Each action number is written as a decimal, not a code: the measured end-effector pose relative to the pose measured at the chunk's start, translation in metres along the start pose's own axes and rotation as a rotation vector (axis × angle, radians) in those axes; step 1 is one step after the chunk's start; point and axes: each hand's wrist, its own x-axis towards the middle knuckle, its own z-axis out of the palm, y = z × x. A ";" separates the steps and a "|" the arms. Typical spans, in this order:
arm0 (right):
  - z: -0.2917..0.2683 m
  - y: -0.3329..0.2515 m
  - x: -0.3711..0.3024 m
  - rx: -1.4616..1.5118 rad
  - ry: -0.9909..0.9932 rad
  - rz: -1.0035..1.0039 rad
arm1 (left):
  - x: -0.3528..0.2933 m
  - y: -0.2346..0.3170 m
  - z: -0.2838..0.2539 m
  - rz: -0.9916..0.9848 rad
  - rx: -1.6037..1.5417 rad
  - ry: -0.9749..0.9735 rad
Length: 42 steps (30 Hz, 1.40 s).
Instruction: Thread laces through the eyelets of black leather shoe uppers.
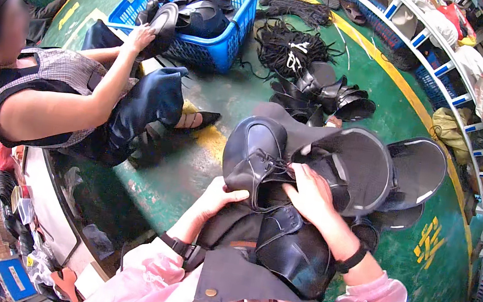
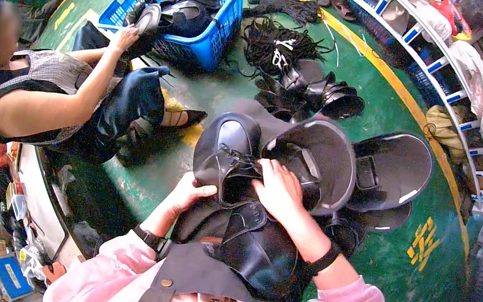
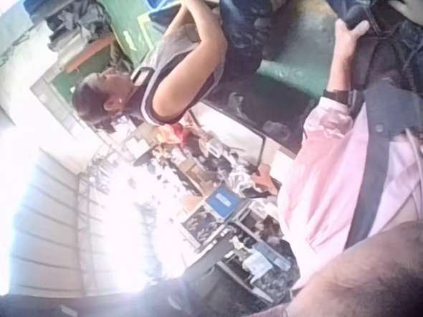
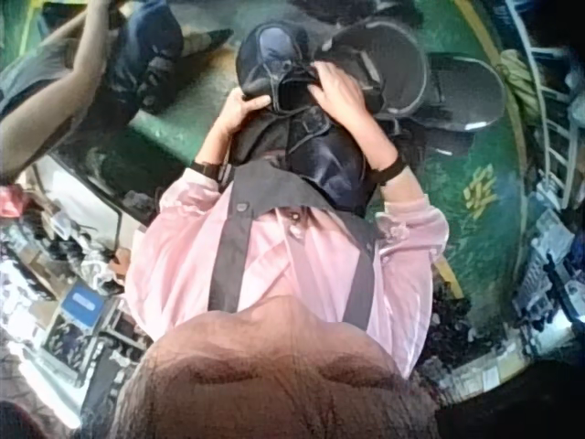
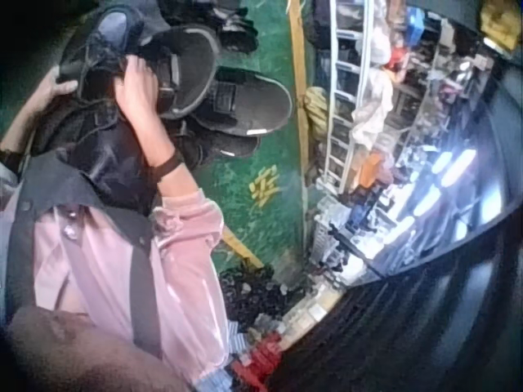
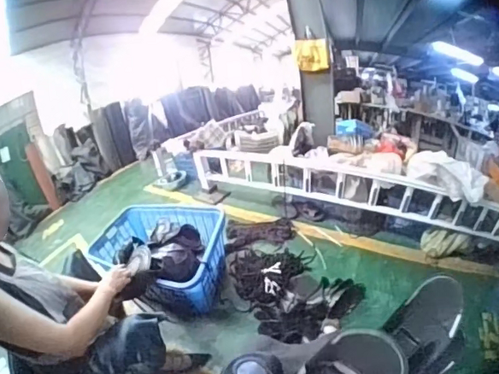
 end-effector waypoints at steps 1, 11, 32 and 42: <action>0.012 0.005 0.000 0.090 0.172 -0.013 | -0.002 0.006 -0.008 -0.051 0.210 0.048; 0.009 -0.004 0.002 0.334 0.595 0.115 | -0.033 0.086 -0.047 0.277 -0.084 0.556; 0.014 0.024 0.005 0.421 0.664 0.084 | -0.213 0.153 -0.093 1.241 0.084 1.203; 0.010 0.036 -0.004 0.383 0.663 0.147 | -0.288 0.197 -0.071 1.424 0.552 1.551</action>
